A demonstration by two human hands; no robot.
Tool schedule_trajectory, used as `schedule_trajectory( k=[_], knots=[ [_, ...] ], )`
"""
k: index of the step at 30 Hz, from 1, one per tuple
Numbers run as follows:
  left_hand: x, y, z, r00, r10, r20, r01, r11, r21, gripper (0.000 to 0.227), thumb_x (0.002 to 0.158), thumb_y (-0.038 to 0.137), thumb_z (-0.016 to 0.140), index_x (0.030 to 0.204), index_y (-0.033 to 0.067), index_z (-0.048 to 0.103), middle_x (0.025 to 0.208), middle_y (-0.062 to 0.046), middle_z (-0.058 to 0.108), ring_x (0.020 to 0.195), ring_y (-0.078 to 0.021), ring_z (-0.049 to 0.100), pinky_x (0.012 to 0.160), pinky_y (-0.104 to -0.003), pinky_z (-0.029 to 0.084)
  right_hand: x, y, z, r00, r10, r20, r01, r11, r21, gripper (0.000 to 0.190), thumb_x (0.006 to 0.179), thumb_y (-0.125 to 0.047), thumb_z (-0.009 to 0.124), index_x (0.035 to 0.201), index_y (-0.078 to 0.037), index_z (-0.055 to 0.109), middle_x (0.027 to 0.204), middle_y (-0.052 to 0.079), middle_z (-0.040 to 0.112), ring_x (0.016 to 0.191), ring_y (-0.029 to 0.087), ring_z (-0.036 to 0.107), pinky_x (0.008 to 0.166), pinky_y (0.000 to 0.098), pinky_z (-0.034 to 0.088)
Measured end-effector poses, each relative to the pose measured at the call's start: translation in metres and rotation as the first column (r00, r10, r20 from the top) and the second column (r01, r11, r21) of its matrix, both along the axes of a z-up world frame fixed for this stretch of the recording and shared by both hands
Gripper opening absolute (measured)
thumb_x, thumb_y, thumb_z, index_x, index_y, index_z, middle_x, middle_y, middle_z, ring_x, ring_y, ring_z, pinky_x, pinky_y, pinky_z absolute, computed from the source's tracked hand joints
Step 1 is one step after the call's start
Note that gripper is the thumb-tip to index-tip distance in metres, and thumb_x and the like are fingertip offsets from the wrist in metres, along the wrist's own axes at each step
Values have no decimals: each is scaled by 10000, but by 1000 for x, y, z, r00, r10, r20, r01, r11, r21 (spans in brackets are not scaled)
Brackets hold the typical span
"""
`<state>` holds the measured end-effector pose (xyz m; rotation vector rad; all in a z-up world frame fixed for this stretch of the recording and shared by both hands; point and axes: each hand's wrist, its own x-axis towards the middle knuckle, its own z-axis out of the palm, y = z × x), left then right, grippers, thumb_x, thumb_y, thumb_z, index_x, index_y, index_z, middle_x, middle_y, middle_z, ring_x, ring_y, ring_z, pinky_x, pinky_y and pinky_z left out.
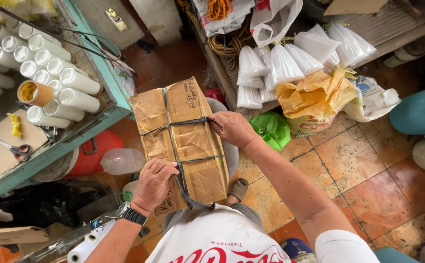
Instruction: Securing a cardboard box with plastic strapping by wrapping, tightening, and cutting the straps.
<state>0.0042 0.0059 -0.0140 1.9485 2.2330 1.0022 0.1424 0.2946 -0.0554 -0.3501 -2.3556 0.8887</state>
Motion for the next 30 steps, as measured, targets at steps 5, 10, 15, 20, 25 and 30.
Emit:
schedule_trajectory(
  k=[5,10,15,20,25,30],
  knots=[
    [2,2,2,1000,-15,-5,15,999,35,206,862,27,724,875,228,685,910,30,641,800,-262,657,676,-386,543,-3,4,-12,997,-16,73,7,992,126,82,947,-229,670,952,-147,674,804,88,688,753,314,705,666,396,603],
    [3,1,-2,1000,13,-29,-12,998,56,199,863,59,742,852,254,702,910,48,673,815,-234,667,709,-369,527,-19,6,0,991,-32,131,18,994,104,114,966,-269,637,924,-164,643,773,71,658,737,297,696,650,388,588],
    [4,0,-5,999,42,-22,-41,997,68,209,872,61,729,853,269,716,922,56,694,817,-230,670,720,-349,523,-51,15,7,963,42,266,-44,999,0,164,945,-313,631,953,-150,634,803,101,663,797,351,693,688,463,578],
    [4,4,-2,996,84,7,-84,995,49,232,867,24,701,852,255,713,934,43,703,826,-251,675,732,-372,521,-85,33,12,905,75,418,-53,997,-64,192,943,-326,616,947,-134,613,812,120,665,813,382,693,734,502,565],
    [-1,11,-1,989,146,17,-146,989,7,243,847,5,711,887,245,703,949,57,674,865,-257,686,767,-396,545,-91,31,18,873,55,484,112,944,-310,156,953,-363,613,1016,-254,705,915,57,754,922,349,730,807,462,586],
    [1,4,7,998,71,-1,-70,997,-43,141,902,42,688,930,180,684,918,-7,656,828,-239,623,747,-366,504,-20,40,44,917,37,397,241,741,-626,161,977,-248,581,1048,-173,704,945,30,758,872,199,733,797,354,559]
  ],
)
